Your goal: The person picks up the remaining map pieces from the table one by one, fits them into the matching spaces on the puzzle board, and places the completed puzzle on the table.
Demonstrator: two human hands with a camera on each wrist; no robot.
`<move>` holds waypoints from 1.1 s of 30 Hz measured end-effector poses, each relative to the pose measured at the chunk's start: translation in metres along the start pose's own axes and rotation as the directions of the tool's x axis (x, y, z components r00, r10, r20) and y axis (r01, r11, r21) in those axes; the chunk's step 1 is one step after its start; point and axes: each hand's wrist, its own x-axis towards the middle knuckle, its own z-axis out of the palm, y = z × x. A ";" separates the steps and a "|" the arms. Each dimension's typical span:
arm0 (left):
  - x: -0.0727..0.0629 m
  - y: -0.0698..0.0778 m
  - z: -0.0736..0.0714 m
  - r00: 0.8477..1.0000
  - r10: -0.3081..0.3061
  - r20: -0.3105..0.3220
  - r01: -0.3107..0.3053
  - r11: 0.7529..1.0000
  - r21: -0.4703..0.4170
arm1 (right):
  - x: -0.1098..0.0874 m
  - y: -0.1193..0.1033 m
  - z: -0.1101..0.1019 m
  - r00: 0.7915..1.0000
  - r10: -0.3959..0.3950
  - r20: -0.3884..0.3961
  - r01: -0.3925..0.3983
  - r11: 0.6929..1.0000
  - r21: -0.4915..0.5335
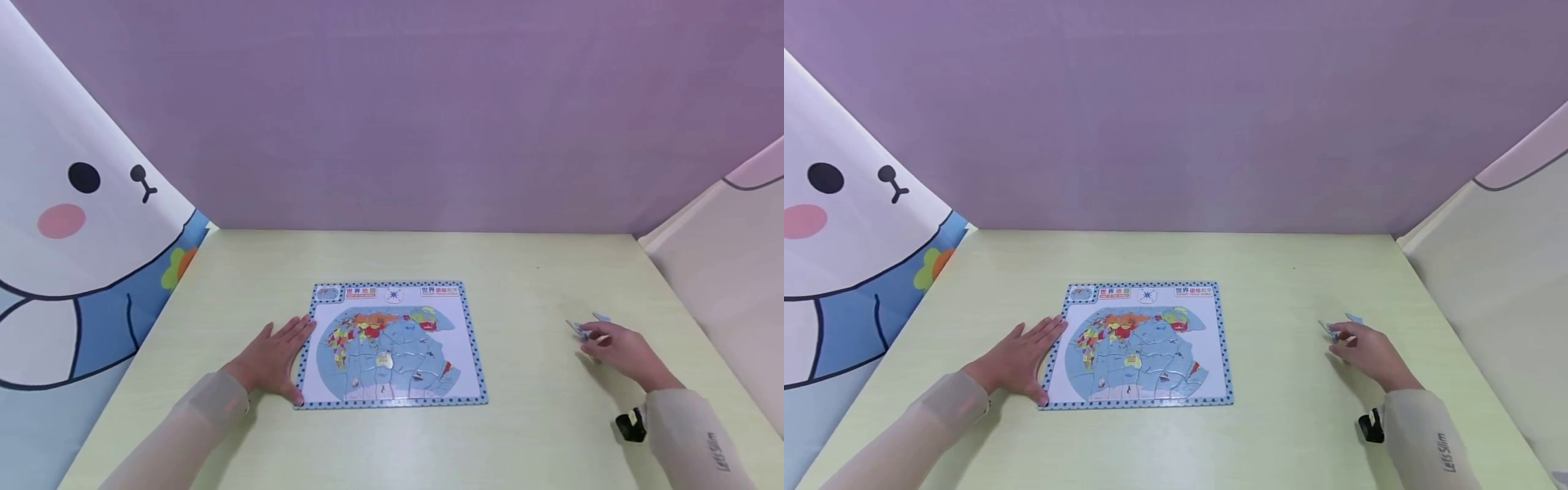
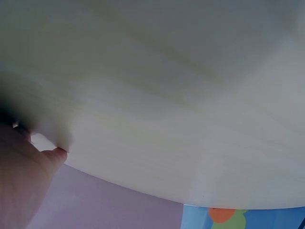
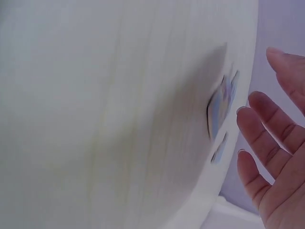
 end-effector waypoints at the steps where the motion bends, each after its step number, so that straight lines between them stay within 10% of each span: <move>1: 0.000 0.000 0.000 1.000 0.003 -0.001 -0.003 1.000 0.001 | -0.001 0.002 -0.002 1.000 0.004 -0.003 -0.004 1.000 -0.011; 24: -0.001 -0.001 -0.002 1.000 0.008 0.001 -0.008 1.000 0.026 | 0.004 0.032 -0.034 0.979 0.111 0.173 -0.113 0.994 0.002; 33: 0.001 0.004 -0.003 1.000 -0.017 0.026 0.017 1.000 -0.008 | 0.008 0.040 -0.038 0.918 0.301 0.258 -0.333 0.938 0.092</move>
